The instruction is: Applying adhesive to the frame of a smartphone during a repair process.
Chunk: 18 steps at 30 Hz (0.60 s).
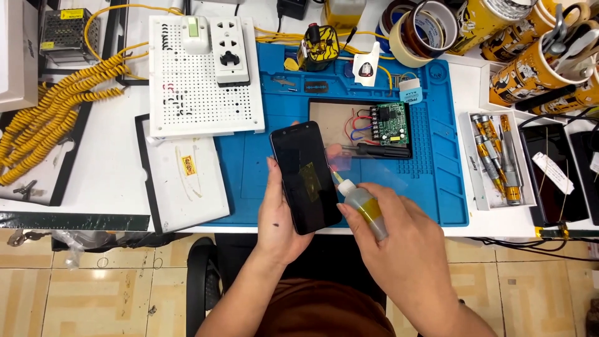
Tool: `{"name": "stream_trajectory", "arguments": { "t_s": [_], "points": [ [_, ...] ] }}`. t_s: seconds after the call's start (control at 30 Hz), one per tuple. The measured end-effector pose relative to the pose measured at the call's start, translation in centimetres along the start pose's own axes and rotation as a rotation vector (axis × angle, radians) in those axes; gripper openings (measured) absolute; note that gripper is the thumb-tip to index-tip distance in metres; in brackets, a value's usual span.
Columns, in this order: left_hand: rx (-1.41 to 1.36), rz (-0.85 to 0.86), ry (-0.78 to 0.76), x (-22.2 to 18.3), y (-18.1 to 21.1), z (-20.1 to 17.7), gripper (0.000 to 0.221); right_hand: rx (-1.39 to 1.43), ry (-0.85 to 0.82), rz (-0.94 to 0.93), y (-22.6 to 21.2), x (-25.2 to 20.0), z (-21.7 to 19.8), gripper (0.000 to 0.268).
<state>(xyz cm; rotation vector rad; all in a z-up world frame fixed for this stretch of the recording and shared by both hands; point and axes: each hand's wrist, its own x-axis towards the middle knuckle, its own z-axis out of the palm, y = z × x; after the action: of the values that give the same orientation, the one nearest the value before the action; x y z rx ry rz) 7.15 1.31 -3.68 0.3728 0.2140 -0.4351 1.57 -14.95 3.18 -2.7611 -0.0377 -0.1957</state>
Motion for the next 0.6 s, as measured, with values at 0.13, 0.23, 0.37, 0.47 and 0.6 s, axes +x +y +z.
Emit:
{"name": "stream_trajectory", "arguments": {
  "t_s": [0.13,0.23,0.37,0.47,0.6],
  "points": [
    [0.018,0.051,-0.063,-0.1,-0.1,0.2,0.079,0.005,-0.025,0.027,0.0,0.0,-0.2,0.041],
    [0.024,0.091,-0.091,-0.1,-0.2,-0.1,0.076,0.031,-0.042,0.086,-0.1,0.0,-0.9,0.040],
    [-0.019,0.070,-0.025,0.3,-0.4,-0.3,0.079,0.273,-0.114,0.446,1.0,0.9,-4.7,0.047],
    [0.001,0.115,-0.083,0.2,-0.5,-0.4,0.073,0.358,0.204,0.178,6.9,2.0,-6.2,0.040],
    [0.056,0.104,0.025,0.1,-0.8,0.3,0.072,0.349,0.448,0.154,12.8,7.2,-7.3,0.038]
  ]
}}
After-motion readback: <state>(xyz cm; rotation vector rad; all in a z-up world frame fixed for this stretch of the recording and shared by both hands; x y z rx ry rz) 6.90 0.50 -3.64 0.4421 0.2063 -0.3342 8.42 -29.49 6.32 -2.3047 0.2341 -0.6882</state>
